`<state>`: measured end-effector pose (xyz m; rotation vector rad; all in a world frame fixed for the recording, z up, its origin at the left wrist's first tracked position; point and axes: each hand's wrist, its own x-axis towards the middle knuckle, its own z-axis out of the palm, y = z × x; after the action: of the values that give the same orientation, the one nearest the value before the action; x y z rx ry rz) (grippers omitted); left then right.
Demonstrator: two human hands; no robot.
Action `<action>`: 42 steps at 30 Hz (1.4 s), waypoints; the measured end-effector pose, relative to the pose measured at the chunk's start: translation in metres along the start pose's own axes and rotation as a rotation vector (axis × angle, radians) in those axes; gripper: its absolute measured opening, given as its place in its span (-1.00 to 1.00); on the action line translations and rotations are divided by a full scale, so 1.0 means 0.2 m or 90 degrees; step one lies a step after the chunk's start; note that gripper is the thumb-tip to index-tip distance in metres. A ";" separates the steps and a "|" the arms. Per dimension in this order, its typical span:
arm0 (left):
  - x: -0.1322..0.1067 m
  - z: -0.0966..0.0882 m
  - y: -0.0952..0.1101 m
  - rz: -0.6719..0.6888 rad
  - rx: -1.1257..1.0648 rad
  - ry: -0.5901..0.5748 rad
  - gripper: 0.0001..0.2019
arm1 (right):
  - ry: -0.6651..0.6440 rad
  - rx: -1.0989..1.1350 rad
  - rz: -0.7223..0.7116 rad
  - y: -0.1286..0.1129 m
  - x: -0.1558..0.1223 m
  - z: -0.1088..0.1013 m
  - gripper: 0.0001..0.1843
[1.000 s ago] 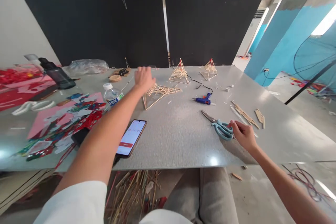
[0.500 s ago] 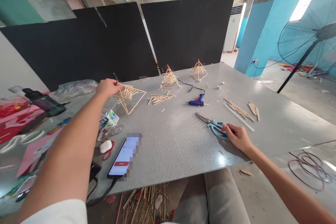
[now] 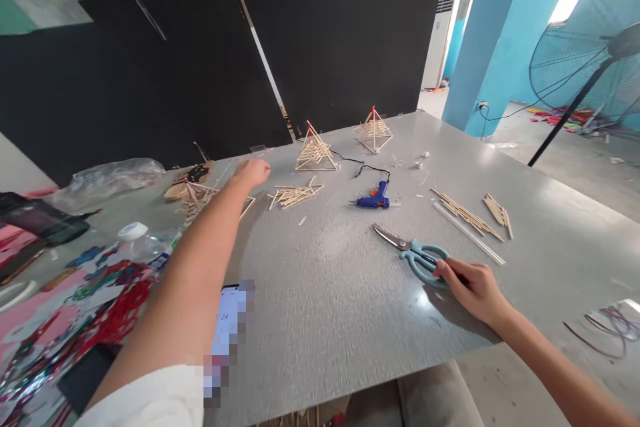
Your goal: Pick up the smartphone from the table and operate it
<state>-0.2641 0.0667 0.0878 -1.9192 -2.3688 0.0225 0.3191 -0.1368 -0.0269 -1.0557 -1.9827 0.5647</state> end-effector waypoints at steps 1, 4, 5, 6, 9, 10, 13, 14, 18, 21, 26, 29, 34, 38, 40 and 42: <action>0.05 0.06 0.05 -0.006 0.018 -0.027 -0.64 | 0.002 -0.007 -0.020 0.00 -0.01 0.00 -0.47; 0.17 0.22 0.16 -0.016 0.058 -0.087 -0.62 | -0.014 -0.026 -0.078 0.00 -0.02 0.00 -0.55; 0.20 0.27 0.18 -0.017 0.067 -0.099 -0.62 | -0.022 -0.039 -0.101 0.00 -0.02 0.00 -0.57; 0.23 0.30 0.19 -0.018 0.073 -0.106 -0.61 | -0.031 -0.055 -0.125 0.00 -0.02 0.00 -0.58; 0.32 0.37 0.21 -0.014 0.086 -0.117 -0.60 | -0.065 -0.099 -0.177 -0.01 -0.02 0.01 -0.62; 0.35 0.39 0.21 -0.014 0.090 -0.118 -0.60 | -0.075 -0.105 -0.182 -0.01 -0.02 0.01 -0.63; 0.42 0.42 0.21 -0.012 0.110 -0.122 -0.60 | -0.095 -0.100 -0.176 -0.02 -0.02 0.01 -0.65; 0.44 0.43 0.21 -0.008 0.117 -0.126 -0.60 | -0.100 -0.096 -0.173 -0.02 -0.02 0.01 -0.65; 0.50 0.46 0.22 0.019 0.132 -0.140 -0.61 | -0.107 -0.091 -0.168 -0.02 -0.03 0.01 -0.65; 0.50 0.46 0.24 0.035 0.125 -0.133 -0.63 | -0.111 -0.090 -0.159 -0.01 -0.03 0.01 -0.66; 0.43 0.42 0.30 0.044 0.113 -0.074 -0.57 | -0.097 -0.087 -0.152 -0.03 -0.01 0.01 -0.62; 0.39 0.38 0.36 0.055 0.106 -0.023 -0.55 | -0.095 -0.091 -0.153 -0.04 0.00 0.01 -0.62; 0.38 0.36 0.55 0.102 0.061 0.027 -0.60 | -0.082 -0.098 -0.161 -0.02 -0.01 0.01 -0.65; 0.40 0.38 0.73 0.118 0.005 0.047 -0.69 | -0.065 -0.087 -0.157 -0.02 -0.01 0.02 -0.62; 0.41 0.39 0.78 0.111 -0.027 0.054 -0.72 | -0.061 -0.088 -0.153 -0.02 -0.01 0.03 -0.60; 0.41 0.39 0.81 0.099 -0.060 0.057 -0.72 | -0.054 -0.098 -0.153 -0.02 0.00 0.03 -0.58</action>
<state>-0.1292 0.1843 0.0039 -2.0963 -2.1959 -0.1641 0.3126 -0.1391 -0.0284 -0.8777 -2.2175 0.3362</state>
